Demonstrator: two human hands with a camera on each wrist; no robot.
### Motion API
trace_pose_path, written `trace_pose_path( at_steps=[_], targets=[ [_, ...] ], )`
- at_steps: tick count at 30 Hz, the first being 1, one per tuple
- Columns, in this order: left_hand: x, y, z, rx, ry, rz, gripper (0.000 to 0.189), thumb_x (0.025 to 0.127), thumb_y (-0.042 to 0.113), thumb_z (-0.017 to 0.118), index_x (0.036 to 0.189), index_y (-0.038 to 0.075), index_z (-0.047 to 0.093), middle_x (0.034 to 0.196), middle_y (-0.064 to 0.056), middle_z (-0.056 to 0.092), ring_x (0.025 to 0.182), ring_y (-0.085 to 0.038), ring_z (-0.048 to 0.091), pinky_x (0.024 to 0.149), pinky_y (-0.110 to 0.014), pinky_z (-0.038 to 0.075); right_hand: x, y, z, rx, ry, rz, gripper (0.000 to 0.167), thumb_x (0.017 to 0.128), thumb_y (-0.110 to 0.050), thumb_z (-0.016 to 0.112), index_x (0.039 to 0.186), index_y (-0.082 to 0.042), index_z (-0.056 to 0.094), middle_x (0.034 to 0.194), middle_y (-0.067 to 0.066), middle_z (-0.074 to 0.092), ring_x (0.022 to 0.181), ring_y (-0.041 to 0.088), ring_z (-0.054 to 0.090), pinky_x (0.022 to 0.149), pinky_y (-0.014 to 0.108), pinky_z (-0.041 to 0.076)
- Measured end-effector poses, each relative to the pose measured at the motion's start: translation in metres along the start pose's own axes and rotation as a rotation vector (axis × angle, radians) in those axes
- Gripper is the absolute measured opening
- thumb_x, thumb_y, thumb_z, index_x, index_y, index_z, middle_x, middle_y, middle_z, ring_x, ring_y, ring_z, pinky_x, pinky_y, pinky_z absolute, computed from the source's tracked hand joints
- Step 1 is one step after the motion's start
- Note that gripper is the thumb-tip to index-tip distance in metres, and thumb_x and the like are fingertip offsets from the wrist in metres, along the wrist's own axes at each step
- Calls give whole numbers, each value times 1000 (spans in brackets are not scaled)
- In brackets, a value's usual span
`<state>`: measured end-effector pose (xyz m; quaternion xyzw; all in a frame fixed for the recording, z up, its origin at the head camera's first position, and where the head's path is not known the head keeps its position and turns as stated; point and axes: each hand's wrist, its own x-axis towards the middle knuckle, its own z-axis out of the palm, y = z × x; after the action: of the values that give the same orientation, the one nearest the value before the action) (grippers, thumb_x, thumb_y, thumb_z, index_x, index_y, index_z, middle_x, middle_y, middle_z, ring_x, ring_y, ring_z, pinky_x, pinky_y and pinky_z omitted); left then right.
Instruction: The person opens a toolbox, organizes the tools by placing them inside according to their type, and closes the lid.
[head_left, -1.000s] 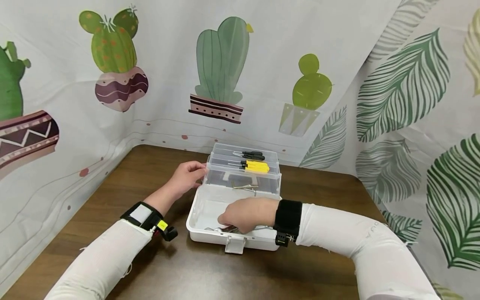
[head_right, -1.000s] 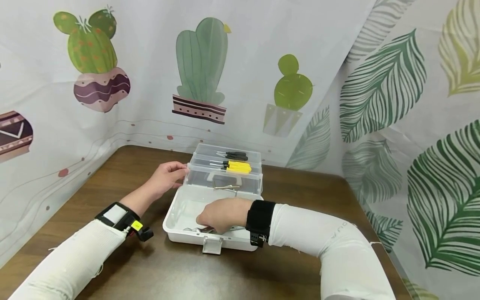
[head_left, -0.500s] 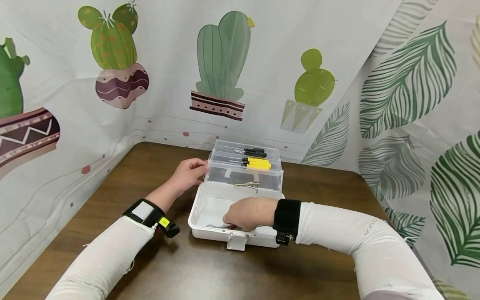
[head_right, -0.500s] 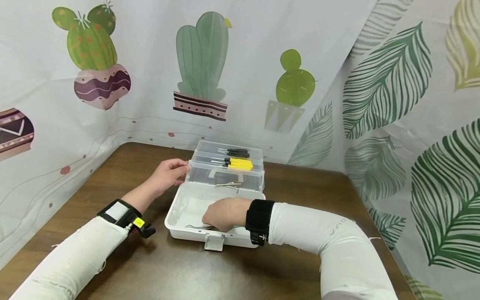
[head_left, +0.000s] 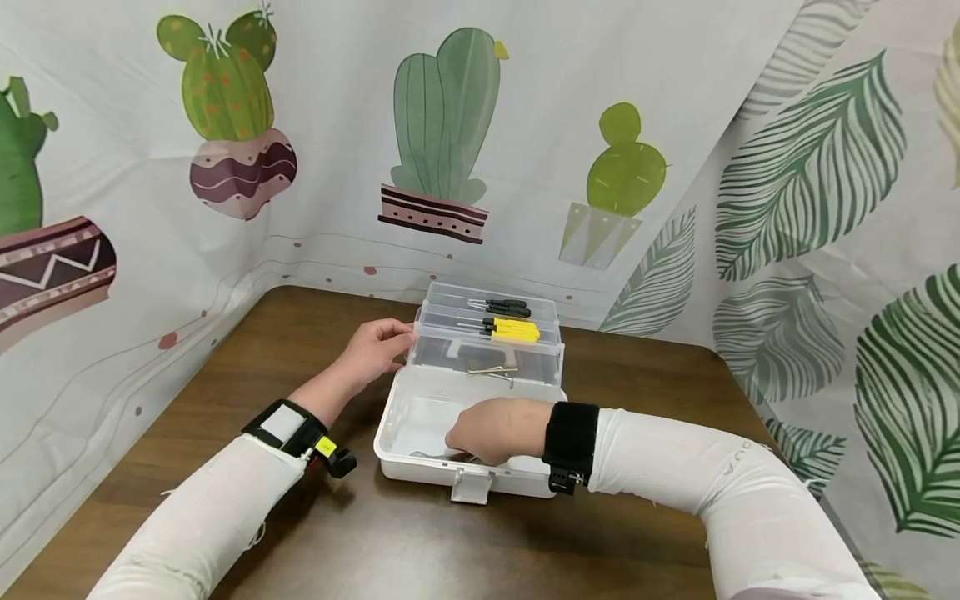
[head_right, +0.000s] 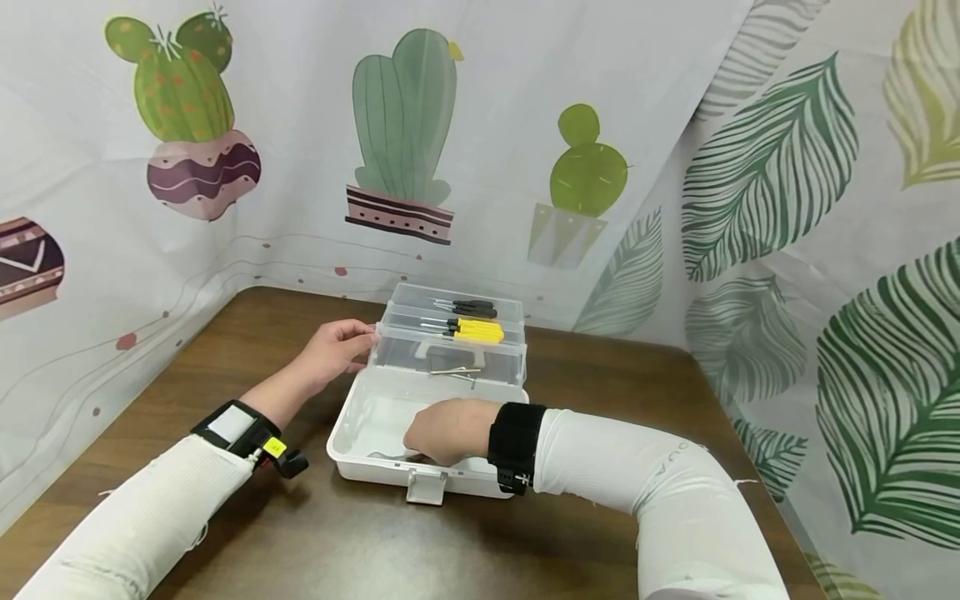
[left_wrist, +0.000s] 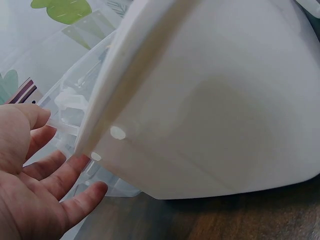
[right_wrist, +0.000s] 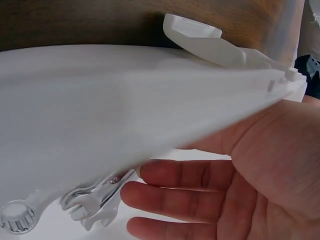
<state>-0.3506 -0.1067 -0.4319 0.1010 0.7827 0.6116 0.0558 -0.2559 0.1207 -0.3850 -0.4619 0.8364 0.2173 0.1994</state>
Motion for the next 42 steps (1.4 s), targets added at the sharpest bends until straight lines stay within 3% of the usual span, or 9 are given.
trace_pose_path(
  at_steps=[10, 14, 18, 25, 33, 37, 42],
  targets=[
    [-1, 1, -1, 18, -1, 20, 40, 104, 30, 61, 127, -3, 64, 154, -12, 54, 113, -25, 65, 93, -47, 60, 0, 5, -5, 64, 3, -2, 16, 92, -2, 64, 95, -17, 60, 79, -6, 56, 73, 12, 51, 66, 25, 45],
    [-1, 2, 0, 10, -4, 17, 39, 104, 29, 61, 126, -3, 65, 153, -12, 55, 110, -22, 66, 95, -48, 59, -4, 12, -12, 176, 17, -12, 11, 94, -13, 66, 104, -17, 63, 82, -5, 58, 76, 12, 53, 69, 26, 46],
    [-1, 1, 0, 5, -4, 14, 40, 104, 28, 62, 128, -5, 63, 153, -14, 55, 107, -21, 68, 98, -50, 58, -13, 23, -21, 301, 63, -38, 19, 97, -25, 67, 114, -17, 64, 80, -6, 57, 75, 10, 55, 71, 26, 46],
    [-1, 0, 0, 10, -1, 15, 41, 103, 28, 62, 127, -5, 63, 153, -14, 55, 115, -26, 65, 97, -49, 58, -39, 42, -29, 487, 162, -70, 26, 99, -28, 66, 122, -16, 64, 84, -6, 64, 78, 6, 60, 73, 25, 50],
    [0, -3, 0, -7, -6, 15, 35, 104, 29, 62, 121, -2, 65, 153, -15, 55, 121, -27, 63, 96, -47, 59, -75, 74, -18, 667, 386, -29, 23, 100, -28, 65, 122, -19, 64, 94, -3, 71, 84, 9, 64, 79, 27, 54],
    [1, -5, 0, -23, -9, 11, 40, 104, 28, 62, 126, -5, 63, 155, -15, 53, 123, -27, 62, 100, -50, 57, -90, 97, 1, 843, 535, -2, 24, 101, -22, 65, 122, -12, 65, 90, 4, 72, 78, 22, 67, 72, 32, 57],
    [1, -9, 0, -33, -8, 9, 42, 103, 29, 63, 132, -3, 62, 153, -13, 55, 122, -26, 64, 101, -49, 56, -99, 123, 33, 1093, 744, 123, 25, 101, -16, 63, 119, 0, 64, 89, 14, 73, 81, 37, 70, 70, 40, 61]
  ],
)
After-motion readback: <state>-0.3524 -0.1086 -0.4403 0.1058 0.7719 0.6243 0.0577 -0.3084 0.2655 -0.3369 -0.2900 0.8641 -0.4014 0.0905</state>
